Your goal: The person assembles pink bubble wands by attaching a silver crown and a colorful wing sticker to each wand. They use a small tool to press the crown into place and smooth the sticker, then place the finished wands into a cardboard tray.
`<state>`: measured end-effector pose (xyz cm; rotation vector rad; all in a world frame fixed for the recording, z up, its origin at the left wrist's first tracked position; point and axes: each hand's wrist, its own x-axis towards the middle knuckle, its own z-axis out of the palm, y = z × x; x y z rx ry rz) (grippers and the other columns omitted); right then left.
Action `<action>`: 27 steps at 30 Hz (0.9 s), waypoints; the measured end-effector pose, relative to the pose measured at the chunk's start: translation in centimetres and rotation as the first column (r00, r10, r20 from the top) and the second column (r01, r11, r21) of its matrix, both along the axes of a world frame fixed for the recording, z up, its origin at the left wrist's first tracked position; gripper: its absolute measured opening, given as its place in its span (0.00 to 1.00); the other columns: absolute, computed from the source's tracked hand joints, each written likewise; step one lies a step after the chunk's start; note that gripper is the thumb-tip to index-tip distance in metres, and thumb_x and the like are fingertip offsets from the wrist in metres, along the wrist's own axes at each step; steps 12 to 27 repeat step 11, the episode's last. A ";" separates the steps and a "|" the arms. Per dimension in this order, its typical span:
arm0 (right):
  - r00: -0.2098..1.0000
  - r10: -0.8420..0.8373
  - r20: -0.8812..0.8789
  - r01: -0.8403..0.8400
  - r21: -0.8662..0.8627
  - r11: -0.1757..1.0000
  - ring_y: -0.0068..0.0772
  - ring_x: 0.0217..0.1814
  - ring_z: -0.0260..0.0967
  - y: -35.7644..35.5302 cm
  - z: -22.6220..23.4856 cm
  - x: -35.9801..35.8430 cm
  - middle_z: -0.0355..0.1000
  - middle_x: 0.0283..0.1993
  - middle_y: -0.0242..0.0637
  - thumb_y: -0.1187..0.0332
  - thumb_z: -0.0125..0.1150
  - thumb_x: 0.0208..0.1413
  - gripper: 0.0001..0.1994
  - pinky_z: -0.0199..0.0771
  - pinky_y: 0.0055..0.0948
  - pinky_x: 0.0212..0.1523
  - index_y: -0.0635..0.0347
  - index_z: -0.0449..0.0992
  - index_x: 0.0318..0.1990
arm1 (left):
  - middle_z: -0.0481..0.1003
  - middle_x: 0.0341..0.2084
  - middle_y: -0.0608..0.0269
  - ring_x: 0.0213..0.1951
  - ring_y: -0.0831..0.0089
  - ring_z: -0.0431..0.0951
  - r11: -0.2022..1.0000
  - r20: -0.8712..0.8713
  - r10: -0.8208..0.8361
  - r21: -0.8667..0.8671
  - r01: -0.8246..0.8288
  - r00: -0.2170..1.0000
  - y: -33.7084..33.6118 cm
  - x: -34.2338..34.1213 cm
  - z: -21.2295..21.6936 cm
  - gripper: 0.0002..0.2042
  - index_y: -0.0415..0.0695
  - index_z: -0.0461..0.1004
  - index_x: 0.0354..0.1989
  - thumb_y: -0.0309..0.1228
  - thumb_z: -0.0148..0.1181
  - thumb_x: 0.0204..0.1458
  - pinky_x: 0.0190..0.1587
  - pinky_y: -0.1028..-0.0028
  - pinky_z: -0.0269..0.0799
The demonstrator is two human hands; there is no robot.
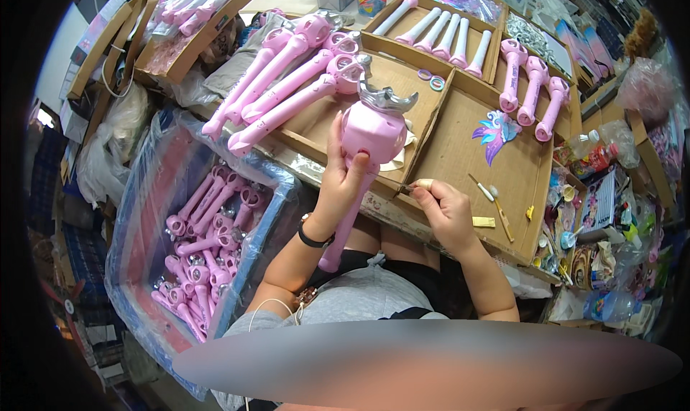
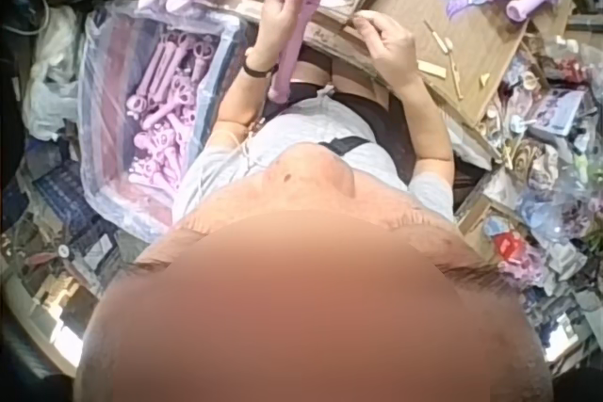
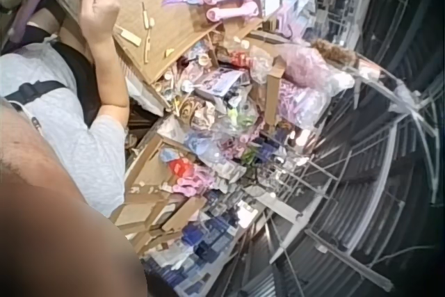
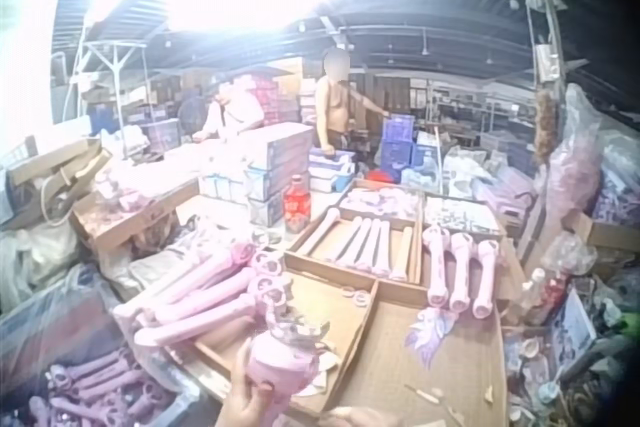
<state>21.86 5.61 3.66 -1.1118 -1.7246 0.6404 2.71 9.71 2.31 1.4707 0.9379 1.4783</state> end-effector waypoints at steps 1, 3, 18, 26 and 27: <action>0.993 0.031 -0.110 -0.057 -0.243 0.968 0.25 0.17 0.64 0.0 -0.2 0.4 0.71 0.22 0.35 0.64 0.55 0.59 0.11 0.64 0.24 0.20 0.63 0.77 0.35 | 0.57 0.61 0.49 0.58 0.65 0.63 0.999 -0.032 0.020 0.040 -0.018 0.999 -0.1 0.0 -0.2 0.38 0.42 0.38 0.68 0.44 0.52 0.58 0.57 0.70 0.61; 0.941 0.018 -0.337 -0.241 -0.635 0.734 0.19 0.12 0.57 -0.1 -0.4 1.4 0.66 0.18 0.29 0.62 0.52 0.61 0.13 0.61 0.21 0.16 0.63 0.76 0.36 | 0.59 0.60 0.46 0.57 0.63 0.66 0.991 -0.092 0.069 0.123 -0.058 0.993 -0.3 0.1 -0.7 0.40 0.41 0.39 0.68 0.45 0.55 0.56 0.55 0.70 0.63; 0.896 0.075 -0.437 -0.402 -0.730 0.553 0.17 0.12 0.54 -1.3 -1.7 1.6 0.55 0.16 0.23 0.54 0.46 0.63 0.21 0.59 0.16 0.15 0.66 0.72 0.44 | 0.69 0.52 0.45 0.46 0.54 0.76 1.000 -0.168 -0.012 -0.004 0.012 0.986 -1.1 -1.0 -2.3 0.42 0.46 0.43 0.68 0.47 0.61 0.51 0.45 0.68 0.71; 0.896 0.075 -0.437 -0.402 -0.730 0.553 0.17 0.12 0.54 -1.3 -1.7 1.6 0.55 0.16 0.23 0.54 0.46 0.63 0.21 0.59 0.16 0.15 0.66 0.72 0.44 | 0.69 0.52 0.45 0.46 0.54 0.76 1.000 -0.168 -0.012 -0.004 0.012 0.986 -1.1 -1.0 -2.3 0.42 0.46 0.43 0.68 0.47 0.61 0.51 0.45 0.68 0.71; 0.896 0.075 -0.437 -0.402 -0.730 0.553 0.17 0.12 0.54 -1.3 -1.7 1.6 0.55 0.16 0.23 0.54 0.46 0.63 0.21 0.59 0.16 0.15 0.66 0.72 0.44 | 0.69 0.52 0.45 0.46 0.54 0.76 1.000 -0.168 -0.012 -0.004 0.012 0.986 -1.1 -1.0 -2.3 0.42 0.46 0.43 0.68 0.47 0.61 0.51 0.45 0.68 0.71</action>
